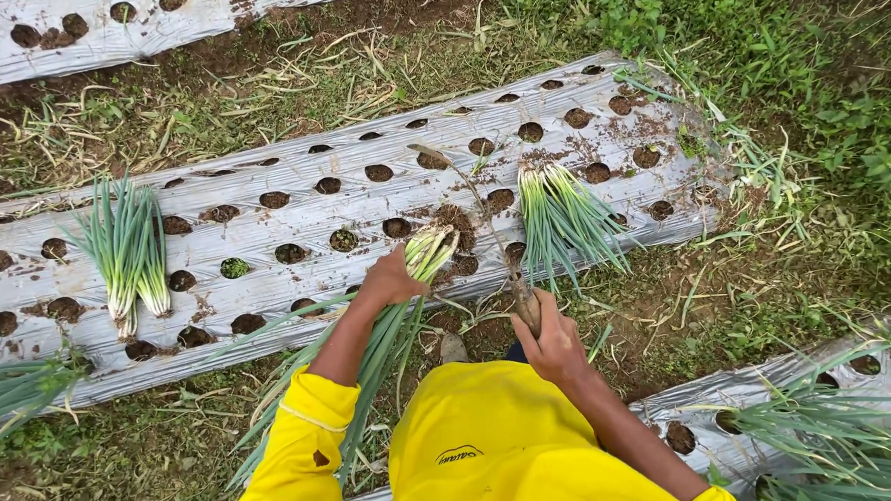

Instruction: The person uses a hand hoe to loosen the soil around green onions planted in plastic mulch and pulls them out by hand. They then gather the harvested onions into a bunch and clean the roots by removing excess soil and debris.

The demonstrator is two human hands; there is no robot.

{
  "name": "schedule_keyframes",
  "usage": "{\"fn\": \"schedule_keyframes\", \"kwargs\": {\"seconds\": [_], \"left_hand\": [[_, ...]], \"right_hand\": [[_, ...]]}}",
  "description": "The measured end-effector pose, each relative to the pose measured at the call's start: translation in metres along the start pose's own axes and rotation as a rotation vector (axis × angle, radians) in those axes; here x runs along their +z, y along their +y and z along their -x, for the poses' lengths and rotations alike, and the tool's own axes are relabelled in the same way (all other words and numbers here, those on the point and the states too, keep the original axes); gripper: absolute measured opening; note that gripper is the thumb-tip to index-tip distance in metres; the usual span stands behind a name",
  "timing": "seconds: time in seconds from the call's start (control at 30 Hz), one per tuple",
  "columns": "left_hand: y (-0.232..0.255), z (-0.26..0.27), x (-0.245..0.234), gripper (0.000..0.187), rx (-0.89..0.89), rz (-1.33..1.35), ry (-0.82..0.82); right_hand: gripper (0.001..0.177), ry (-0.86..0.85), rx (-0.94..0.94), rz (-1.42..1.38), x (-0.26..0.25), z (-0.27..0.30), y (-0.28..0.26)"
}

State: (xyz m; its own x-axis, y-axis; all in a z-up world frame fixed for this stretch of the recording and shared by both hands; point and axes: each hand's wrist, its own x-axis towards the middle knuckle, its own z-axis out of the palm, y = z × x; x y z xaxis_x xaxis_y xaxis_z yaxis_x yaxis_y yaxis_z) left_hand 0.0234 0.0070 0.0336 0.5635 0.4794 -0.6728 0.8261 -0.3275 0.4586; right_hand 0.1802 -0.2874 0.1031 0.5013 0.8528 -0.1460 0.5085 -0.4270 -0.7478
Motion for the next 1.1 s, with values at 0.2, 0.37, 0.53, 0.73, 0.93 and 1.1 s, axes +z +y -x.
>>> {"fn": "schedule_keyframes", "kwargs": {"seconds": [0.2, 0.37, 0.53, 0.73, 0.93, 1.1], "left_hand": [[0.037, 0.055, -0.027, 0.099, 0.063, 0.076, 0.012], [0.006, 0.014, 0.009, 0.108, 0.049, -0.042, -0.002], [0.012, 0.032, 0.003, 0.103, 0.024, 0.027, 0.005], [0.030, 0.052, -0.018, 0.102, 0.034, 0.036, -0.006], [0.035, 0.063, -0.018, 0.106, 0.072, 0.113, 0.043], [0.045, 0.075, -0.026, 0.105, 0.098, 0.239, 0.094]], "right_hand": [[0.061, -0.309, 0.355, 0.210, 0.044, -0.015, 0.063], [0.053, -0.414, 0.410, -0.207, 0.043, -0.006, 0.071], [0.055, -0.377, 0.370, -0.221, 0.033, -0.003, 0.068], [0.040, -0.136, 0.113, -0.049, -0.004, 0.002, -0.002], [0.046, 0.055, 0.012, -0.105, 0.021, -0.001, 0.038], [0.066, -0.253, 0.436, -0.067, 0.040, -0.003, 0.082]]}}
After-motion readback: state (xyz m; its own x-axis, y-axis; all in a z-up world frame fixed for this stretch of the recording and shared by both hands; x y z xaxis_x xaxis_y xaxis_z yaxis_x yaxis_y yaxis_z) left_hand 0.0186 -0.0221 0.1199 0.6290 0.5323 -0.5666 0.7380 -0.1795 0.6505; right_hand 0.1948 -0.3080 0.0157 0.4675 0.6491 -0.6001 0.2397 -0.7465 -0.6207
